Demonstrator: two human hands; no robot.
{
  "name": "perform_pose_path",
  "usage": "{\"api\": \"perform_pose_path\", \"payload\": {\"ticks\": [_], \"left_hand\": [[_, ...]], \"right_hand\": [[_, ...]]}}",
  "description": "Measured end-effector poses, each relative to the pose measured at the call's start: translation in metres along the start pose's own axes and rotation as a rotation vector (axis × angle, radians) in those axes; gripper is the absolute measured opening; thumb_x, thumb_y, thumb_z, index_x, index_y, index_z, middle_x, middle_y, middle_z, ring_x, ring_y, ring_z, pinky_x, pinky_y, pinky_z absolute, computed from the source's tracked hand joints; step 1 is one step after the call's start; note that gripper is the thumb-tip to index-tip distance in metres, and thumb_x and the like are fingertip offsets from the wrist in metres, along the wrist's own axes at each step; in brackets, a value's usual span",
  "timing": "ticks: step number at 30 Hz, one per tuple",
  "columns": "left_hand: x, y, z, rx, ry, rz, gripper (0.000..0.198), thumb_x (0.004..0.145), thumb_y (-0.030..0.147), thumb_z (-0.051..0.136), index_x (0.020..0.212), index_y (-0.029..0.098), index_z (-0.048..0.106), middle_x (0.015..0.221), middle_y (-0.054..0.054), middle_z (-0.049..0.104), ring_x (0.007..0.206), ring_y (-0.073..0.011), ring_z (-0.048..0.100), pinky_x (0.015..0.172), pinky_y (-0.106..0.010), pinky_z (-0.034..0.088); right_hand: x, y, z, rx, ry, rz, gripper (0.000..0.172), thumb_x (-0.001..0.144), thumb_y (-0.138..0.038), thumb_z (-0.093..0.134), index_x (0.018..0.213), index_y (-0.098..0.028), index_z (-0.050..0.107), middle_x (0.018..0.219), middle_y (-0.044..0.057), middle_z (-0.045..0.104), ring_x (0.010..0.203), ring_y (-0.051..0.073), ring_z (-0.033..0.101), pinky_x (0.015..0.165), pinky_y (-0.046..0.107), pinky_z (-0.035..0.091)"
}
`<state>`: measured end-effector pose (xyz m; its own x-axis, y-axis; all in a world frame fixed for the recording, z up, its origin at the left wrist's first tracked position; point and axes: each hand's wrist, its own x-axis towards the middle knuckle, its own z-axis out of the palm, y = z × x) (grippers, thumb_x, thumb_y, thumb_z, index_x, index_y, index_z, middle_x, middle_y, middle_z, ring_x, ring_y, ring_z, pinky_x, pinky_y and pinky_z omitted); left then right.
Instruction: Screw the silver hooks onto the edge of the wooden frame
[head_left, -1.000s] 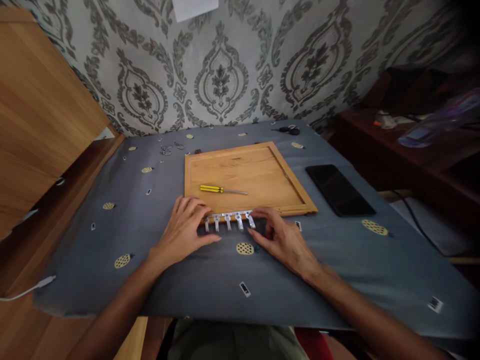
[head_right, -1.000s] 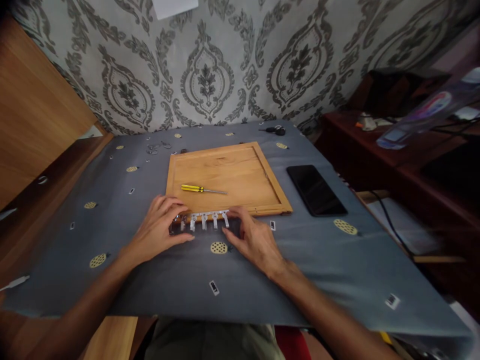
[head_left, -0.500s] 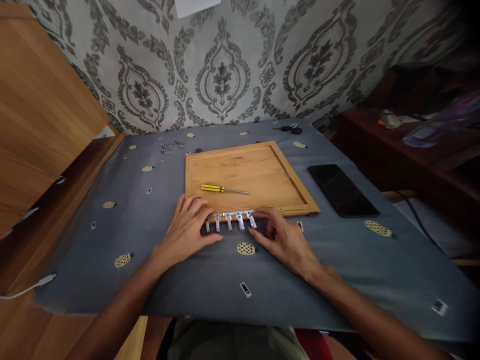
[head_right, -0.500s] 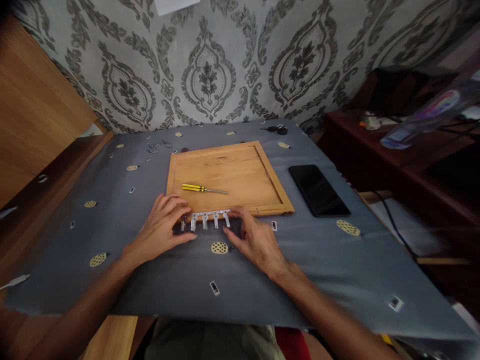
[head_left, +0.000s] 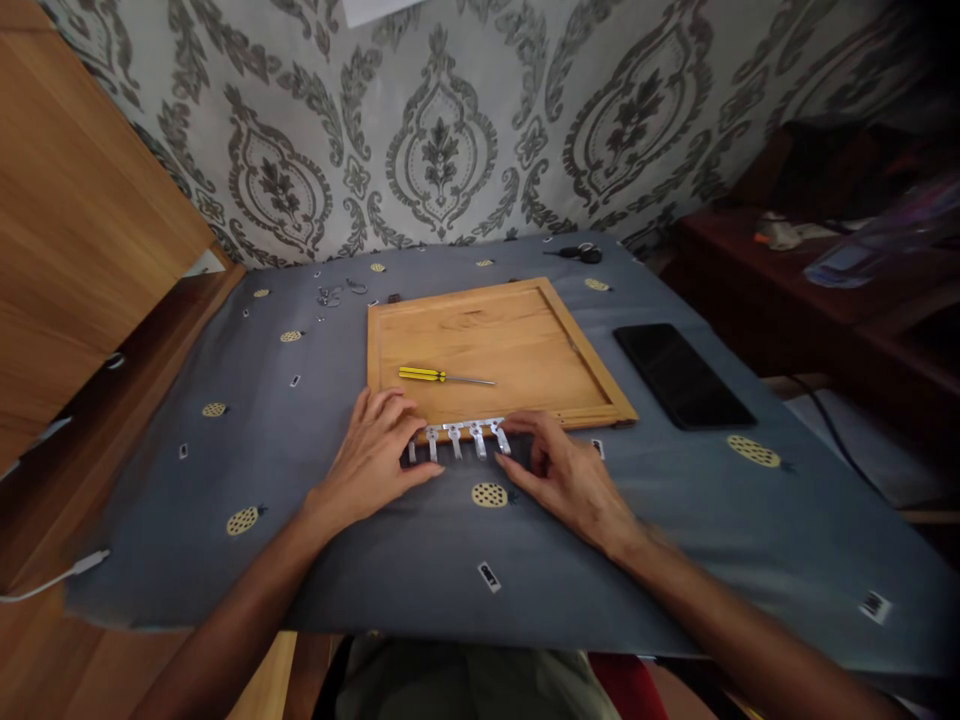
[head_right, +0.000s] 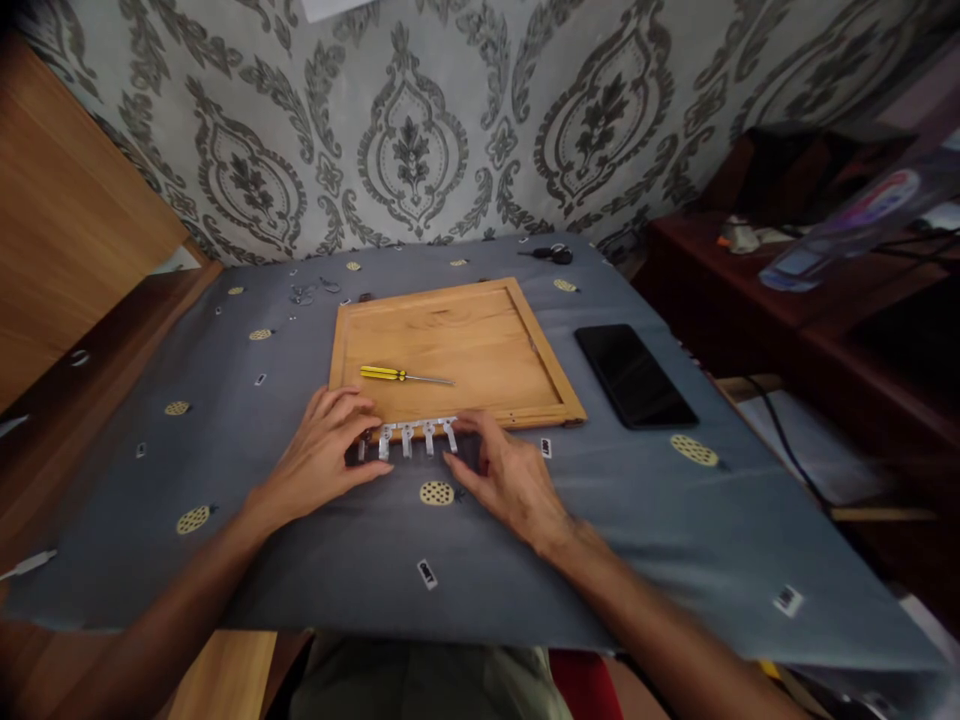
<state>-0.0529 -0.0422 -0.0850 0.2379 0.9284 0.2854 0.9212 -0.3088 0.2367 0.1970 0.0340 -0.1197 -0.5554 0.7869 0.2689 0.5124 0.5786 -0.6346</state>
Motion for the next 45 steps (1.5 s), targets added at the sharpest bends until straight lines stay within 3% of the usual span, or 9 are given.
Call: {"api": "perform_pose_path", "payload": {"ticks": [4, 20, 27, 32, 37, 45], "left_hand": [[0.0, 0.0, 0.001, -0.003, -0.006, -0.006, 0.037, 0.078, 0.044, 0.079, 0.102, 0.02, 0.062, 0.117, -0.008, 0.06, 0.122, -0.0301, 0.046, 0.104, -0.054, 0.04], [0.001, 0.002, 0.003, -0.006, -0.024, -0.032, 0.037, 0.079, 0.045, 0.077, 0.101, 0.019, 0.063, 0.118, -0.007, 0.058, 0.12, -0.0286, 0.046, 0.106, -0.051, 0.04], [-0.001, -0.011, -0.017, -0.005, 0.009, -0.045, 0.066, 0.074, 0.06, 0.076, 0.122, 0.018, 0.057, 0.127, -0.01, 0.056, 0.126, -0.0311, 0.044, 0.107, -0.052, 0.039], [-0.008, -0.022, -0.025, -0.037, -0.058, -0.058, 0.065, 0.072, 0.063, 0.076, 0.119, 0.021, 0.06, 0.13, -0.01, 0.054, 0.128, -0.0318, 0.042, 0.107, -0.053, 0.041], [-0.01, -0.019, -0.019, -0.051, -0.126, -0.054, 0.067, 0.069, 0.058, 0.081, 0.121, 0.02, 0.06, 0.131, -0.01, 0.054, 0.128, -0.0319, 0.042, 0.11, -0.054, 0.039], [-0.009, -0.015, -0.014, 0.002, -0.125, -0.023, 0.054, 0.073, 0.05, 0.081, 0.112, 0.018, 0.06, 0.128, -0.009, 0.057, 0.125, -0.0307, 0.045, 0.109, -0.053, 0.038]], "right_hand": [[-0.001, 0.0, 0.0, -0.005, 0.004, -0.011, 0.033, 0.091, -0.039, 0.054, 0.116, -0.018, 0.057, 0.084, 0.006, 0.074, 0.049, 0.014, 0.058, 0.052, 0.03, 0.049], [-0.001, 0.005, 0.003, 0.019, -0.005, 0.026, 0.034, 0.088, -0.038, 0.058, 0.117, -0.019, 0.058, 0.081, 0.004, 0.072, 0.05, 0.014, 0.059, 0.052, 0.029, 0.047], [-0.001, 0.003, 0.001, 0.004, 0.003, 0.019, 0.034, 0.089, -0.038, 0.058, 0.116, -0.019, 0.058, 0.079, 0.003, 0.072, 0.049, 0.013, 0.058, 0.052, 0.029, 0.046], [-0.001, 0.004, 0.001, 0.04, 0.002, 0.005, 0.033, 0.089, -0.038, 0.058, 0.116, -0.02, 0.056, 0.086, 0.005, 0.074, 0.05, 0.013, 0.058, 0.052, 0.028, 0.047], [-0.002, 0.003, 0.0, 0.028, 0.008, 0.011, 0.033, 0.089, -0.038, 0.057, 0.116, -0.019, 0.057, 0.077, 0.002, 0.071, 0.048, 0.013, 0.057, 0.051, 0.028, 0.046], [-0.001, 0.0, -0.001, 0.008, 0.018, -0.004, 0.032, 0.089, -0.039, 0.056, 0.114, -0.02, 0.058, 0.074, 0.002, 0.069, 0.046, 0.013, 0.053, 0.049, 0.028, 0.044]]}}
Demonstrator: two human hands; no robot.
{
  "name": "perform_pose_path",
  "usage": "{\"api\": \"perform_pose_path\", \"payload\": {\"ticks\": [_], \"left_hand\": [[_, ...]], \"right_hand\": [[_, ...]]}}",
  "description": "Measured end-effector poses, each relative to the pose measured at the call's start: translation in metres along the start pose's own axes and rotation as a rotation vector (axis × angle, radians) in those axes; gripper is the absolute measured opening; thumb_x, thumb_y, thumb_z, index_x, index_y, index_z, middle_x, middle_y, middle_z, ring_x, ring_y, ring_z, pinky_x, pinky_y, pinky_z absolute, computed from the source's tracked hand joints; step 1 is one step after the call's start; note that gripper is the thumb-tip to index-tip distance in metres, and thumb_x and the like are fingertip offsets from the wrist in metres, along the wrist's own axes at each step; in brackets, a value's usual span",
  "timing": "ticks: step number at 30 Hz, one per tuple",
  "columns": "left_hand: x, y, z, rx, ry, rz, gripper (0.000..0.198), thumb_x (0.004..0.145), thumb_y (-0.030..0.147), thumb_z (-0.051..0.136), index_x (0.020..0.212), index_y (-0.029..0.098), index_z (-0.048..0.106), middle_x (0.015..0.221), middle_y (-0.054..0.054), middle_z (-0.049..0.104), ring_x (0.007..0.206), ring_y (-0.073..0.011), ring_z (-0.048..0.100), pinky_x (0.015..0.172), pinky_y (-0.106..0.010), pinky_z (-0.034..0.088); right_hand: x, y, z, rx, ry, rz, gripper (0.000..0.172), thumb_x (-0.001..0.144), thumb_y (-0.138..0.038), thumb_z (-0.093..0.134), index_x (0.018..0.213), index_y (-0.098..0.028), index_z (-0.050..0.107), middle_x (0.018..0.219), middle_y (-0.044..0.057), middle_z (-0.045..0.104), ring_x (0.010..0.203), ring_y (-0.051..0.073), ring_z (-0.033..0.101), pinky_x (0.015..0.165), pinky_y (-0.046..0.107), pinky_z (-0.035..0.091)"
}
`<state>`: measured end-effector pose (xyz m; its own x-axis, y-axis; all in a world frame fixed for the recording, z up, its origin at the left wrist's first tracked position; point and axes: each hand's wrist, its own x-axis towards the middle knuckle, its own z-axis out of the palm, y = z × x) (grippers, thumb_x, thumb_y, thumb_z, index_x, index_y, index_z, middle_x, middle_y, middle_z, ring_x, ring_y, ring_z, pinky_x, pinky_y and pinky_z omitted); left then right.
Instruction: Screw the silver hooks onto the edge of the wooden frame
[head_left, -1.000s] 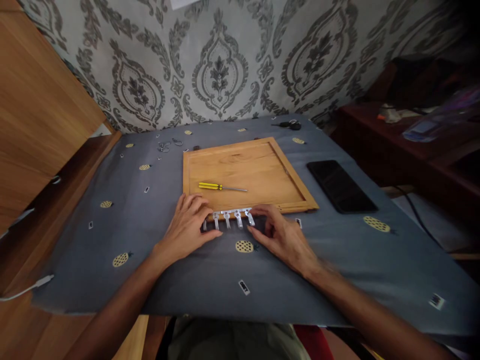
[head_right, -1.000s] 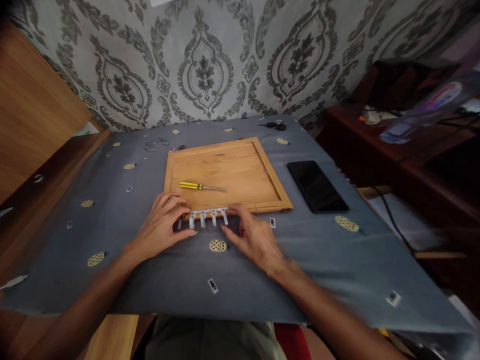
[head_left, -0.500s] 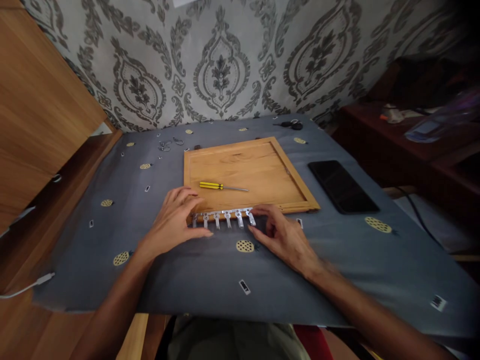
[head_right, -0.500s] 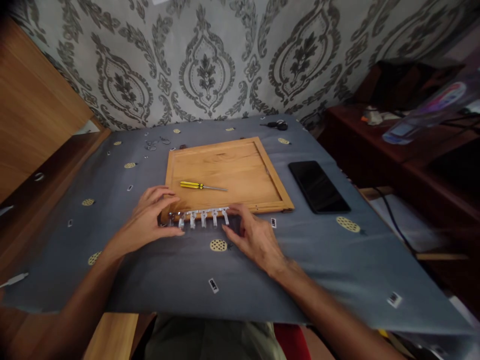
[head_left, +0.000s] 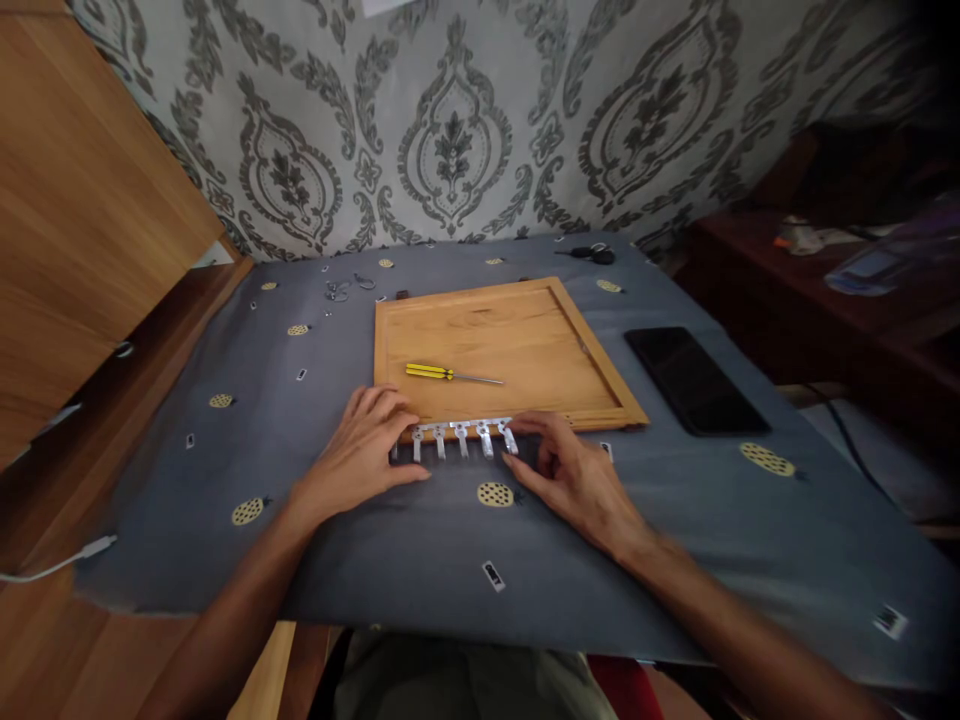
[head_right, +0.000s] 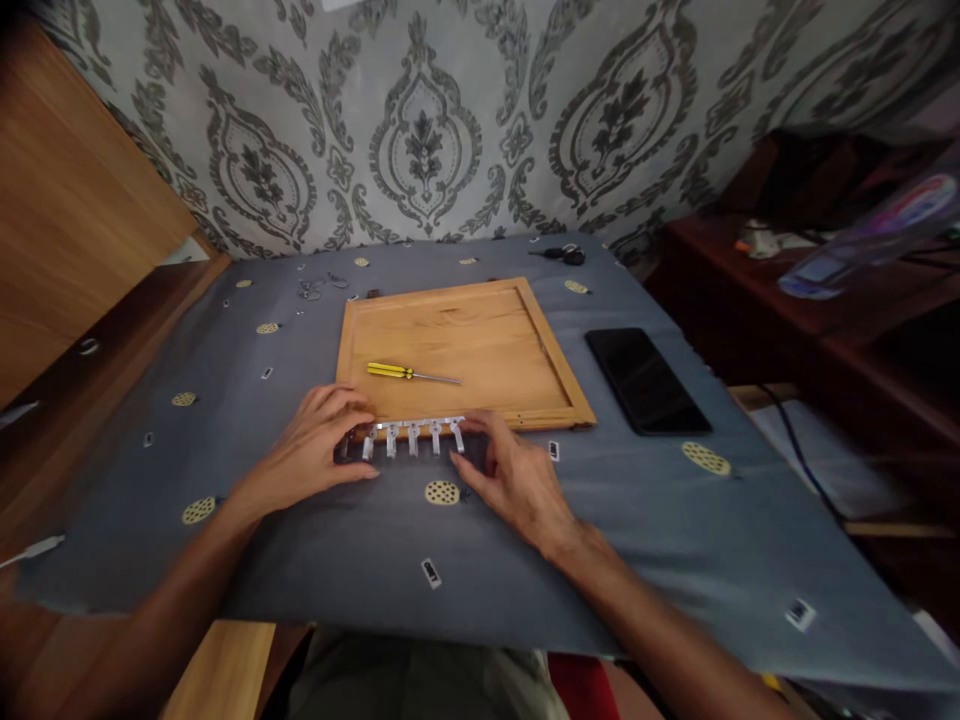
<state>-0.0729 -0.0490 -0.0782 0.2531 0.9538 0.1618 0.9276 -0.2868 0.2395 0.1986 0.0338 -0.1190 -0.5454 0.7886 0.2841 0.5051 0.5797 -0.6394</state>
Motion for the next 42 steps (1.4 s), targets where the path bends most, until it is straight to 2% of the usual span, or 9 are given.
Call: {"api": "perform_pose_path", "payload": {"ticks": [21, 25, 29, 31, 34, 39, 42], "left_hand": [[0.002, 0.004, 0.003, -0.043, 0.026, -0.018, 0.042, 0.076, 0.047, 0.08, 0.104, 0.02, 0.062, 0.122, -0.007, 0.059, 0.12, -0.0282, 0.048, 0.103, -0.05, 0.041], [0.002, 0.004, -0.001, -0.017, 0.018, -0.02, 0.051, 0.074, 0.052, 0.08, 0.108, 0.02, 0.061, 0.123, -0.008, 0.059, 0.119, -0.029, 0.048, 0.103, -0.051, 0.041], [-0.001, -0.003, -0.013, -0.05, 0.097, -0.06, 0.057, 0.075, 0.06, 0.075, 0.114, 0.02, 0.062, 0.126, -0.009, 0.058, 0.125, -0.0301, 0.046, 0.106, -0.05, 0.041], [-0.002, -0.01, -0.02, -0.091, 0.156, -0.109, 0.045, 0.085, 0.056, 0.067, 0.113, 0.02, 0.063, 0.124, -0.008, 0.06, 0.124, -0.0283, 0.049, 0.105, -0.048, 0.043], [-0.002, -0.028, -0.03, -0.126, 0.221, -0.224, 0.027, 0.095, 0.043, 0.053, 0.106, 0.022, 0.067, 0.114, -0.005, 0.065, 0.112, -0.0241, 0.058, 0.1, -0.043, 0.046], [0.006, -0.078, -0.032, -0.082, 0.255, -0.434, 0.02, 0.091, 0.026, 0.051, 0.1, 0.023, 0.068, 0.1, -0.004, 0.069, 0.089, -0.0213, 0.063, 0.083, -0.036, 0.051], [0.011, -0.113, -0.024, -0.059, 0.307, -0.532, 0.02, 0.09, 0.017, 0.051, 0.098, 0.022, 0.067, 0.099, -0.005, 0.069, 0.092, -0.0211, 0.064, 0.086, -0.036, 0.051]], "right_hand": [[0.0, 0.0, 0.0, -0.018, -0.018, 0.011, 0.034, 0.089, -0.04, 0.055, 0.117, -0.02, 0.058, 0.073, 0.002, 0.069, 0.048, 0.014, 0.055, 0.052, 0.029, 0.045], [0.0, -0.001, -0.001, -0.005, -0.013, 0.028, 0.034, 0.088, -0.039, 0.056, 0.115, -0.019, 0.058, 0.073, 0.002, 0.068, 0.048, 0.014, 0.055, 0.052, 0.028, 0.045], [0.0, -0.001, -0.001, 0.028, -0.026, 0.042, 0.036, 0.087, -0.04, 0.057, 0.115, -0.017, 0.058, 0.067, 0.0, 0.066, 0.046, 0.014, 0.054, 0.051, 0.028, 0.045], [0.001, -0.001, 0.0, 0.032, -0.029, 0.043, 0.036, 0.088, -0.041, 0.056, 0.116, -0.017, 0.058, 0.068, 0.0, 0.067, 0.046, 0.014, 0.054, 0.051, 0.028, 0.045], [0.001, -0.002, -0.001, 0.023, -0.016, 0.035, 0.035, 0.088, -0.04, 0.055, 0.116, -0.018, 0.059, 0.073, 0.002, 0.069, 0.047, 0.013, 0.054, 0.05, 0.028, 0.044], [0.0, -0.002, -0.002, 0.012, -0.013, 0.03, 0.035, 0.087, -0.04, 0.056, 0.115, -0.019, 0.059, 0.074, 0.002, 0.069, 0.049, 0.014, 0.055, 0.051, 0.028, 0.044], [0.001, 0.0, -0.001, 0.025, -0.019, 0.04, 0.035, 0.087, -0.04, 0.057, 0.115, -0.02, 0.06, 0.068, 0.0, 0.066, 0.047, 0.014, 0.054, 0.051, 0.027, 0.044]]}}
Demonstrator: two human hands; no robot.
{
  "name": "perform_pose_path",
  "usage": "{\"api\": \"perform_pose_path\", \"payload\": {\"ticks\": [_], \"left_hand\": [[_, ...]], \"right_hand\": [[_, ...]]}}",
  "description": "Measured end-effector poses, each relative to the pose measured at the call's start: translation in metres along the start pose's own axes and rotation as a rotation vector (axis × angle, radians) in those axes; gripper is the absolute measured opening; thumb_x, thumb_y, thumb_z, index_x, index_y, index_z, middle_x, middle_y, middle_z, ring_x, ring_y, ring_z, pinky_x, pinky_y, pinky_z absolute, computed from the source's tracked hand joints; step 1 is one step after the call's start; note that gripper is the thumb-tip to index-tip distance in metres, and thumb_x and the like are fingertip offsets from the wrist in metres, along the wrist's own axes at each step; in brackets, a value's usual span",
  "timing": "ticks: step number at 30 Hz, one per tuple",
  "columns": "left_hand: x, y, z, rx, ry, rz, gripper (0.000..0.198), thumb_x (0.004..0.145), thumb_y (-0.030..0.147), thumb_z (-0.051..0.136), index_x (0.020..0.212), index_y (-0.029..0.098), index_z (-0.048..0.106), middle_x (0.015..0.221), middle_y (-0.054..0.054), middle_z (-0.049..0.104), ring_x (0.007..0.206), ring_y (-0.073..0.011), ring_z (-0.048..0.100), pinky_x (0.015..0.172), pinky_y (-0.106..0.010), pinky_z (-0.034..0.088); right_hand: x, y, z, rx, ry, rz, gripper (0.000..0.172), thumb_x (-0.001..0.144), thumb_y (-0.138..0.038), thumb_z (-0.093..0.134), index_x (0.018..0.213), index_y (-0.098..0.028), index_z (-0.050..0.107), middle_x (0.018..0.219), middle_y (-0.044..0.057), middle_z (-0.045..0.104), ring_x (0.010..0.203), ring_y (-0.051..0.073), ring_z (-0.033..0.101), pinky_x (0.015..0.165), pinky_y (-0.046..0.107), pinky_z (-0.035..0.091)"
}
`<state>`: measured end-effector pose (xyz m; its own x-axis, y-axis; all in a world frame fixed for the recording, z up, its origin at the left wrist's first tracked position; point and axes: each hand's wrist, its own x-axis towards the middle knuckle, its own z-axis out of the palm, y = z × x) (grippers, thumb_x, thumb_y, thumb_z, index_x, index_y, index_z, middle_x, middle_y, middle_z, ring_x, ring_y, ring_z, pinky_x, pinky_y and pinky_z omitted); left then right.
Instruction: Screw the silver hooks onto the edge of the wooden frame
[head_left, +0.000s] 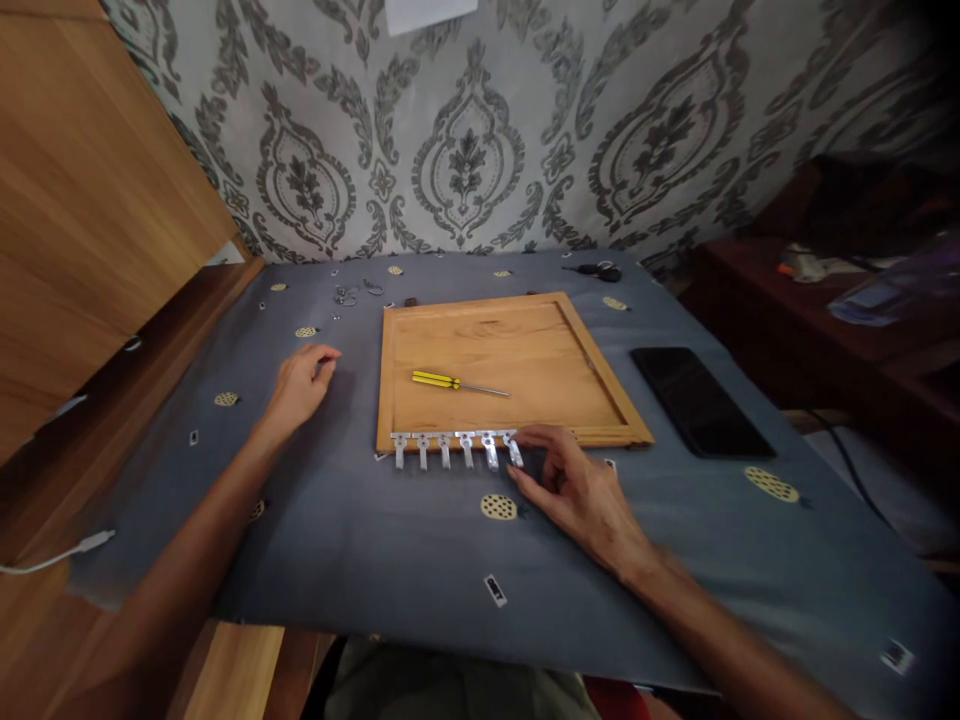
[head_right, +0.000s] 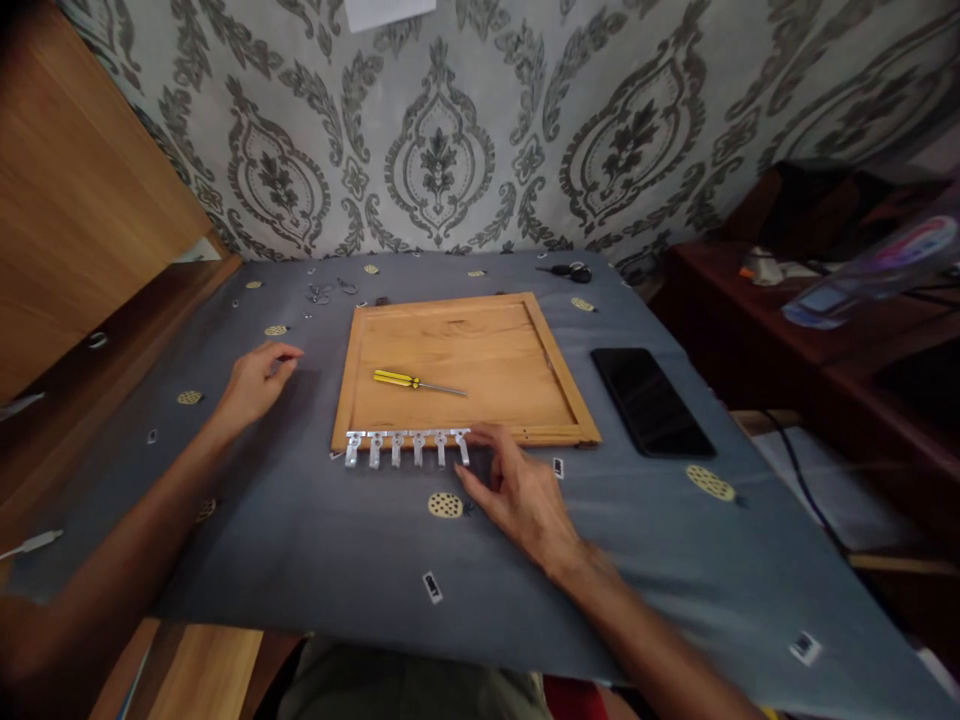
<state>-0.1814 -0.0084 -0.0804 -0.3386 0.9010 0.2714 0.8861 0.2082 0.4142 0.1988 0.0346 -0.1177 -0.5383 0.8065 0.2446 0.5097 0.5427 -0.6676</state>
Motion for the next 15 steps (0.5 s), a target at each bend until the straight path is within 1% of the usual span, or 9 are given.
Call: {"api": "perform_pose_path", "payload": {"ticks": [2, 3, 4, 6, 8, 10, 12, 13, 15], "left_hand": [[0.009, -0.016, 0.009, 0.007, 0.053, -0.052, 0.019, 0.093, 0.015, 0.049, 0.1, 0.019, 0.066, 0.104, -0.007, 0.068, 0.099, -0.0208, 0.063, 0.093, -0.038, 0.051], [0.012, -0.023, 0.013, 0.012, 0.082, -0.076, 0.018, 0.095, 0.016, 0.05, 0.102, 0.016, 0.066, 0.108, -0.008, 0.067, 0.101, -0.0208, 0.063, 0.095, -0.04, 0.051], [0.014, -0.029, 0.018, 0.017, 0.109, -0.097, 0.017, 0.096, 0.022, 0.053, 0.106, 0.014, 0.064, 0.11, -0.009, 0.066, 0.103, -0.0213, 0.063, 0.095, -0.043, 0.052], [0.015, -0.038, 0.027, 0.032, 0.152, -0.119, 0.029, 0.095, 0.035, 0.06, 0.116, 0.014, 0.061, 0.118, -0.009, 0.063, 0.106, -0.022, 0.063, 0.093, -0.045, 0.054], [0.016, -0.045, 0.033, 0.044, 0.183, -0.114, 0.034, 0.095, 0.036, 0.06, 0.122, 0.015, 0.059, 0.122, -0.01, 0.062, 0.107, -0.0226, 0.063, 0.091, -0.044, 0.055], [0.017, -0.052, 0.037, 0.055, 0.213, -0.096, 0.036, 0.095, 0.036, 0.06, 0.124, 0.015, 0.058, 0.124, -0.011, 0.061, 0.108, -0.0229, 0.063, 0.091, -0.045, 0.055], [0.02, -0.059, 0.039, 0.06, 0.249, -0.083, 0.036, 0.095, 0.036, 0.06, 0.125, 0.015, 0.058, 0.125, -0.011, 0.06, 0.108, -0.0229, 0.063, 0.091, -0.044, 0.056], [0.022, -0.062, 0.039, 0.058, 0.265, -0.077, 0.032, 0.097, 0.036, 0.058, 0.123, 0.018, 0.059, 0.127, -0.011, 0.06, 0.108, -0.0215, 0.062, 0.092, -0.043, 0.055], [0.025, -0.067, 0.038, 0.048, 0.298, -0.066, 0.03, 0.097, 0.036, 0.057, 0.122, 0.019, 0.06, 0.127, -0.011, 0.06, 0.107, -0.0207, 0.062, 0.092, -0.042, 0.055]], "right_hand": [[0.0, 0.001, 0.0, 0.008, -0.003, 0.0, 0.035, 0.087, -0.041, 0.057, 0.115, -0.02, 0.06, 0.064, -0.002, 0.064, 0.046, 0.013, 0.053, 0.049, 0.027, 0.043], [0.001, 0.001, 0.0, 0.009, -0.003, -0.004, 0.035, 0.087, -0.041, 0.057, 0.115, -0.02, 0.06, 0.063, -0.002, 0.063, 0.045, 0.013, 0.052, 0.049, 0.027, 0.042], [0.001, 0.001, 0.0, 0.009, 0.002, -0.011, 0.035, 0.087, -0.041, 0.056, 0.115, -0.019, 0.061, 0.062, -0.002, 0.063, 0.044, 0.013, 0.052, 0.048, 0.027, 0.042], [0.001, 0.001, -0.001, 0.007, 0.017, -0.028, 0.035, 0.088, -0.043, 0.055, 0.113, -0.02, 0.061, 0.06, -0.002, 0.061, 0.044, 0.015, 0.053, 0.046, 0.027, 0.043], [0.002, 0.002, 0.0, 0.013, 0.034, -0.03, 0.036, 0.088, -0.047, 0.056, 0.113, -0.02, 0.061, 0.055, -0.004, 0.057, 0.041, 0.015, 0.052, 0.043, 0.028, 0.043], [0.003, 0.007, 0.001, 0.013, 0.051, -0.029, 0.038, 0.088, -0.051, 0.056, 0.112, -0.022, 0.062, 0.053, -0.004, 0.055, 0.038, 0.016, 0.052, 0.041, 0.028, 0.043], [0.003, 0.013, 0.004, 0.022, 0.044, -0.029, 0.039, 0.087, -0.054, 0.058, 0.112, -0.024, 0.063, 0.053, -0.005, 0.056, 0.038, 0.017, 0.054, 0.039, 0.029, 0.044], [0.003, 0.016, 0.005, 0.027, 0.057, -0.034, 0.039, 0.086, -0.055, 0.059, 0.111, -0.024, 0.063, 0.052, -0.005, 0.055, 0.037, 0.017, 0.055, 0.038, 0.028, 0.043], [0.003, 0.022, 0.008, 0.023, 0.062, -0.051, 0.04, 0.087, -0.054, 0.059, 0.113, -0.025, 0.064, 0.052, -0.004, 0.056, 0.036, 0.017, 0.054, 0.038, 0.029, 0.043]]}}
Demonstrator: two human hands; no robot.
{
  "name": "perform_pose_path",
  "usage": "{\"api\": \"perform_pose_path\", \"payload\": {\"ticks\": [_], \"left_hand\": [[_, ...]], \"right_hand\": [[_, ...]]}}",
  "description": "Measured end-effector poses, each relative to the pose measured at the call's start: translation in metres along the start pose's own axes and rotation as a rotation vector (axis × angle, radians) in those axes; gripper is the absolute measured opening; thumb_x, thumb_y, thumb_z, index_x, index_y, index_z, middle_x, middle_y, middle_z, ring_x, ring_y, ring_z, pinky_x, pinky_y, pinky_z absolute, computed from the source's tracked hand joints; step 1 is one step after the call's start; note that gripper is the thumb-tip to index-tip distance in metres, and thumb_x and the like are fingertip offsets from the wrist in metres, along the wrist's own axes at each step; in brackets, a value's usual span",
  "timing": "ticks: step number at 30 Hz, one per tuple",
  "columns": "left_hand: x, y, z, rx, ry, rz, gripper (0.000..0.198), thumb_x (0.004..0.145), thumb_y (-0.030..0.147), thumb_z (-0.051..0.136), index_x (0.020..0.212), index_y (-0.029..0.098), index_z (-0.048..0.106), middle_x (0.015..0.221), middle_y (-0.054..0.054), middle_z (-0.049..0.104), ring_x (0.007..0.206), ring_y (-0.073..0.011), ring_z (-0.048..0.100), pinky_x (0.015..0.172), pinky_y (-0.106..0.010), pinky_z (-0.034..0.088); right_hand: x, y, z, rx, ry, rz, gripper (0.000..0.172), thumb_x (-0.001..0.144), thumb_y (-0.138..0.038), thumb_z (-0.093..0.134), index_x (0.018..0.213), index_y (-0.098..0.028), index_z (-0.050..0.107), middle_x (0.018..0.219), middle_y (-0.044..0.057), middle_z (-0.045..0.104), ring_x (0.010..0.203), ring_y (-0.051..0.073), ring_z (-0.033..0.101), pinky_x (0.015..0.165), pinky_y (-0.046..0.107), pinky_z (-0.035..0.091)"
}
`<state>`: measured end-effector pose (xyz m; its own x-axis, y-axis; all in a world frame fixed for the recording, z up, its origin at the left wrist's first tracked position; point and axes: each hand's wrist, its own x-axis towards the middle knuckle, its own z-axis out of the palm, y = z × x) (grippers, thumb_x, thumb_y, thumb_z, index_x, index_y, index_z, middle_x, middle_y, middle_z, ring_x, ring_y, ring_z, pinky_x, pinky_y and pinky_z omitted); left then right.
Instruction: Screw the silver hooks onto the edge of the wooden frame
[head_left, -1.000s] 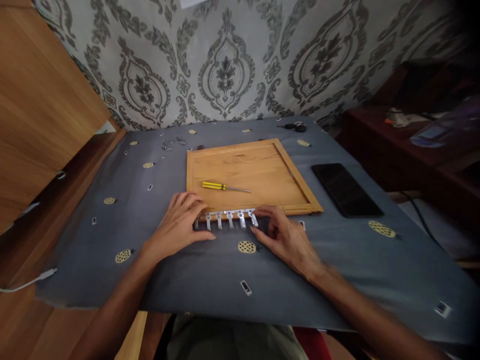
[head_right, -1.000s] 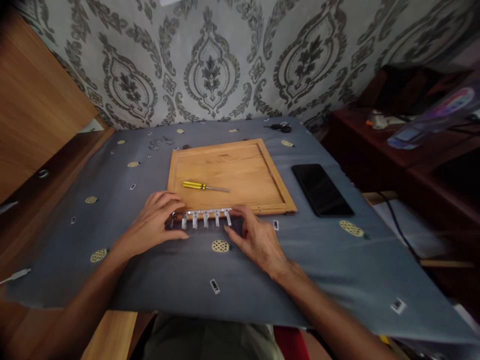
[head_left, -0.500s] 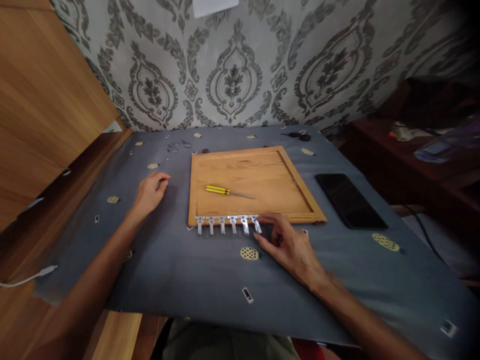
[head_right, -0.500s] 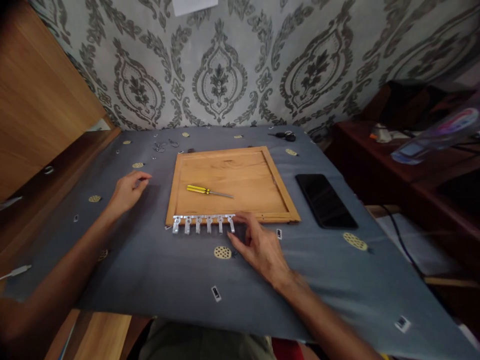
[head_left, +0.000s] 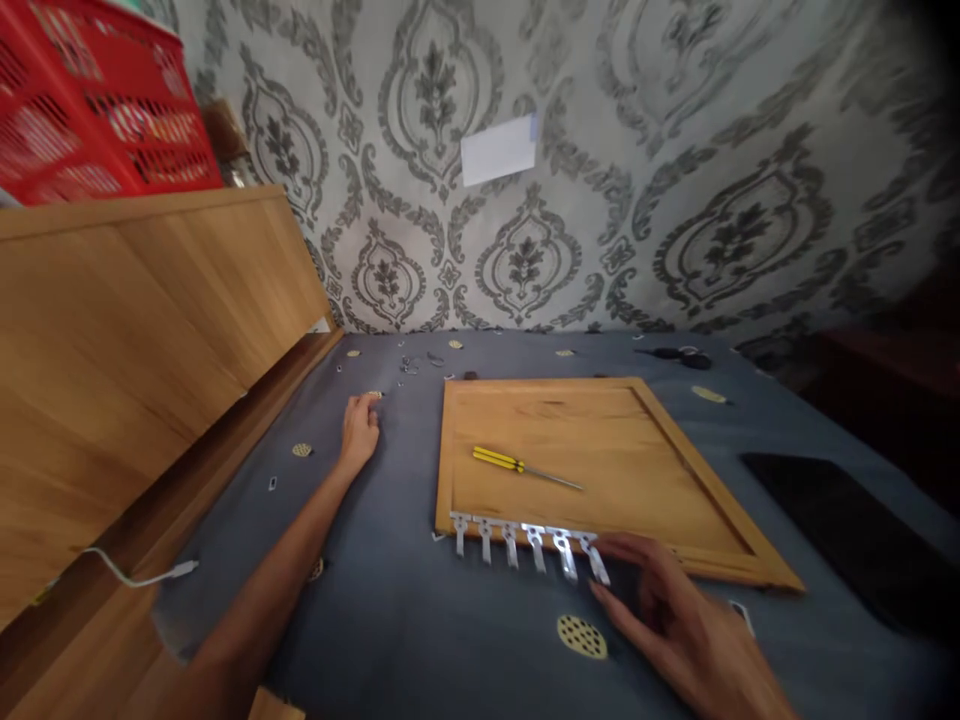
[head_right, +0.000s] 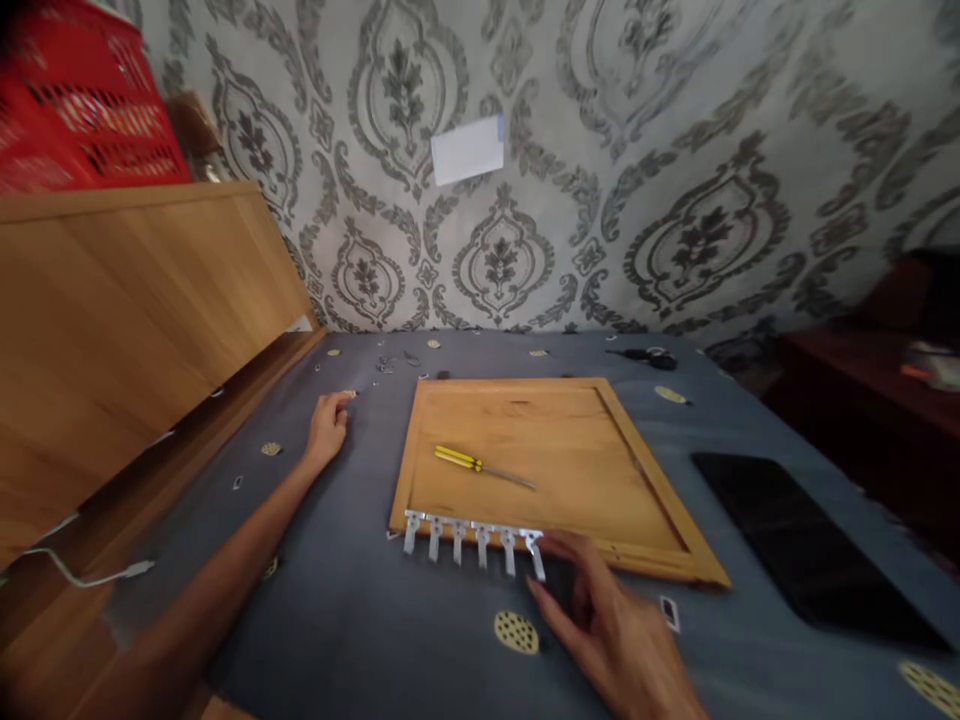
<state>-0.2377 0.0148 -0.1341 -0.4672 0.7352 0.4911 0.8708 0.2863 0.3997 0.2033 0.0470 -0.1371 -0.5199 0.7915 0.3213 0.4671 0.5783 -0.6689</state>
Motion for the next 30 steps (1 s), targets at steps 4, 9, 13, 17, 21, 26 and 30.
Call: {"api": "perform_pose_path", "payload": {"ticks": [4, 9, 13, 17, 21, 26, 30], "left_hand": [[0.009, -0.004, 0.0, -0.014, 0.022, 0.02, 0.03, 0.097, 0.036, 0.057, 0.123, 0.02, 0.06, 0.127, -0.01, 0.06, 0.108, -0.0209, 0.062, 0.092, -0.041, 0.055], [0.028, 0.008, 0.007, 0.05, -0.039, -0.017, 0.031, 0.096, 0.036, 0.059, 0.123, 0.02, 0.06, 0.127, -0.01, 0.06, 0.109, -0.0217, 0.062, 0.092, -0.041, 0.055], [0.049, 0.028, 0.018, 0.118, -0.109, -0.046, 0.031, 0.096, 0.036, 0.058, 0.123, 0.02, 0.06, 0.127, -0.01, 0.06, 0.109, -0.0217, 0.062, 0.092, -0.042, 0.055], [0.063, 0.045, 0.018, 0.169, -0.189, -0.093, 0.03, 0.096, 0.036, 0.059, 0.122, 0.021, 0.06, 0.126, -0.01, 0.06, 0.109, -0.0216, 0.062, 0.092, -0.041, 0.055], [0.066, 0.049, 0.011, 0.217, -0.284, -0.152, 0.035, 0.096, 0.036, 0.06, 0.125, 0.017, 0.058, 0.126, -0.011, 0.06, 0.108, -0.0225, 0.063, 0.091, -0.044, 0.056], [0.075, 0.042, 0.008, 0.324, -0.373, -0.21, 0.037, 0.095, 0.036, 0.061, 0.126, 0.015, 0.057, 0.126, -0.011, 0.06, 0.109, -0.0235, 0.062, 0.091, -0.045, 0.055], [0.078, 0.04, 0.002, 0.388, -0.406, -0.217, 0.036, 0.095, 0.036, 0.061, 0.124, 0.016, 0.058, 0.125, -0.01, 0.06, 0.109, -0.0232, 0.062, 0.091, -0.044, 0.055]], "right_hand": [[-0.002, 0.008, 0.003, -0.021, -0.02, -0.022, 0.038, 0.088, -0.05, 0.06, 0.116, -0.025, 0.062, 0.053, -0.003, 0.059, 0.037, 0.018, 0.055, 0.038, 0.029, 0.044], [0.0, 0.008, 0.005, -0.023, 0.01, -0.058, 0.035, 0.089, -0.045, 0.059, 0.117, -0.024, 0.06, 0.054, -0.004, 0.059, 0.038, 0.018, 0.057, 0.039, 0.028, 0.045], [0.001, 0.004, 0.007, -0.008, 0.084, -0.087, 0.032, 0.088, -0.043, 0.059, 0.113, -0.023, 0.06, 0.052, -0.006, 0.056, 0.035, 0.016, 0.054, 0.037, 0.027, 0.043], [0.002, -0.005, 0.002, -0.017, 0.042, -0.07, 0.03, 0.088, -0.039, 0.057, 0.112, -0.021, 0.061, 0.05, -0.006, 0.055, 0.037, 0.016, 0.056, 0.039, 0.025, 0.044], [-0.001, -0.017, -0.006, -0.041, -0.031, -0.02, 0.03, 0.088, -0.035, 0.056, 0.114, -0.019, 0.061, 0.058, -0.002, 0.061, 0.045, 0.016, 0.058, 0.046, 0.026, 0.045], [-0.002, -0.021, -0.007, -0.047, -0.081, 0.033, 0.032, 0.088, -0.035, 0.056, 0.116, -0.019, 0.059, 0.074, 0.002, 0.07, 0.05, 0.015, 0.057, 0.051, 0.027, 0.044], [-0.002, -0.02, -0.005, -0.042, -0.081, 0.046, 0.034, 0.087, -0.036, 0.056, 0.116, -0.018, 0.059, 0.064, -0.001, 0.062, 0.047, 0.014, 0.053, 0.051, 0.027, 0.043]]}}
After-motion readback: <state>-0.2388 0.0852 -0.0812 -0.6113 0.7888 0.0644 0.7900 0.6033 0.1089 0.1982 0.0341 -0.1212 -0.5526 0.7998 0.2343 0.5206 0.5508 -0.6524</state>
